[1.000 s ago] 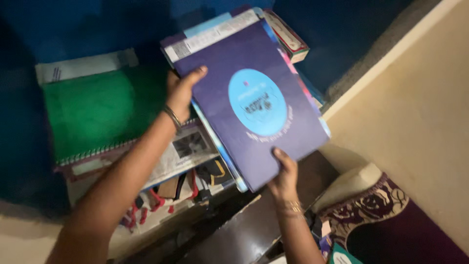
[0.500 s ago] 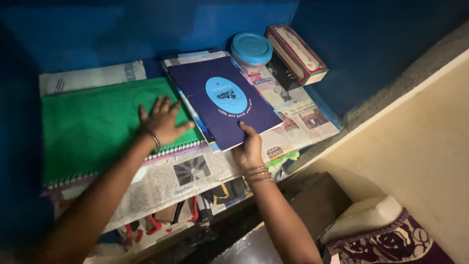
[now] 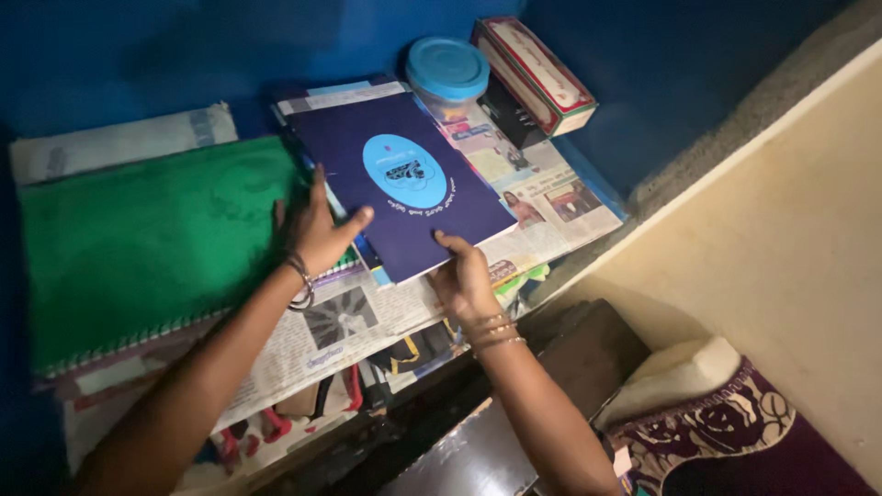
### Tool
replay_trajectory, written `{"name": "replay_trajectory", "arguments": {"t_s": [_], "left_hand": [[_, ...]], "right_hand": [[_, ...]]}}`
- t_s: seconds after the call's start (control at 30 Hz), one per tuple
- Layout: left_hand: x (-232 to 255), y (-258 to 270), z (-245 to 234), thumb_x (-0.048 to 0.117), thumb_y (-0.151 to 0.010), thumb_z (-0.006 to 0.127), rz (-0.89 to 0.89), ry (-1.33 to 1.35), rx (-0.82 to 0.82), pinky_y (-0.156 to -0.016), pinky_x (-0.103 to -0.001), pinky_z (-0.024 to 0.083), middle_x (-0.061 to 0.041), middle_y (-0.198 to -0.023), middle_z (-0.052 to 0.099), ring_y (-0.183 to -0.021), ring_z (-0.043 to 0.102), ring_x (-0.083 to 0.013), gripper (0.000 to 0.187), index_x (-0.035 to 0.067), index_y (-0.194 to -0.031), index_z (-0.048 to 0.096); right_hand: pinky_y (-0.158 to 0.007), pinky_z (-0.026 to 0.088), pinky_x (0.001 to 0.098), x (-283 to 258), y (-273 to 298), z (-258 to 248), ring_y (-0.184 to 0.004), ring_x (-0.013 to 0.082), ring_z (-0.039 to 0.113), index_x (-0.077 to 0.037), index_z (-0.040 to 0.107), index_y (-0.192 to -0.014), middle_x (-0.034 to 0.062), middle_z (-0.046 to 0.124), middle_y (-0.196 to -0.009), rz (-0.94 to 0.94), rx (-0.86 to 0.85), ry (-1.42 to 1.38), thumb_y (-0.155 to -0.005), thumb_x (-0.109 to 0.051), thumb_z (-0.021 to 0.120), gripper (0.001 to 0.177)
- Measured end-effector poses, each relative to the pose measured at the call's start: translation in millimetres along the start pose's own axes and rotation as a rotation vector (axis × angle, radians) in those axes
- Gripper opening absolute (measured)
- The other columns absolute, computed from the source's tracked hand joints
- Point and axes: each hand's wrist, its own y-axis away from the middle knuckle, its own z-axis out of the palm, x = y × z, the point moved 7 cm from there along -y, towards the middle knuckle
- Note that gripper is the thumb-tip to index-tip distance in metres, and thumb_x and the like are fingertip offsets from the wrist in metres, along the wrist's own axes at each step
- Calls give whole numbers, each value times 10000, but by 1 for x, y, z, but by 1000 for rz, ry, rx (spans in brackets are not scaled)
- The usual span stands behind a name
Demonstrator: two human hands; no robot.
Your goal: The person picks up various books and notebooks from a cluttered surface, wipes them with a cloth, and places them on a shelf. The person handles items one at a time, including a pink notebook, a green notebook, and a blue notebook, and arranges them on the shelf.
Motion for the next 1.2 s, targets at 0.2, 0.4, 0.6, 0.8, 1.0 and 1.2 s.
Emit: {"name": "replay_trajectory", "arguments": {"t_s": [0.2,0.4,0.6,0.8,1.0,1.2], "left_hand": [[8,-37,-45,624,-911,602,-90,-453,-97,-713,-484,589,-136,-922,775,-823,749,-332,540,223,-1248,730],[75,-156,-3,380,-831,726,293,-256,-77,-884,-478,551,-100,-1097,743,-1019,696,-337,311,323,-1133,781],[101,-241,115,362,-689,888,277,-460,-58,-924,-497,516,-231,-1529,358,-1205,570,-457,898,310,-1476,457],[78,-290,171,352,-519,1000,268,-59,394,-957,-475,524,-373,-1429,400,-1174,580,-518,803,200,-1225,650],[9,-303,113,343,-730,979,277,279,370,-881,-416,580,-133,-1047,760,-972,737,-288,532,105,-1072,649],[-48,-213,-38,300,-818,982,470,135,522,-882,-450,559,-182,-1149,707,-1031,698,-359,610,53,-1230,605]], "right_hand": [[-947,532,396,1,30,-42,-967,234,665,-24,664,-1020,71,714,-997,57,88,-111,-823,-127,685,224],[-918,547,389,-36,50,-111,-923,255,678,-17,674,-975,91,718,-972,-26,194,-221,-800,-65,638,185],[-902,567,402,-71,81,-172,-886,248,696,-43,670,-902,75,715,-926,-132,378,-233,-784,-48,619,129],[-894,558,363,-79,89,-201,-881,229,683,-22,687,-892,73,717,-916,-144,348,-288,-815,-6,634,94],[-897,551,371,-90,93,-180,-873,215,681,-43,687,-892,59,717,-904,-231,358,-201,-795,-22,613,124],[-935,531,378,-85,34,-145,-946,240,660,-36,665,-978,81,697,-976,-235,286,-197,-817,-51,637,164]]}}
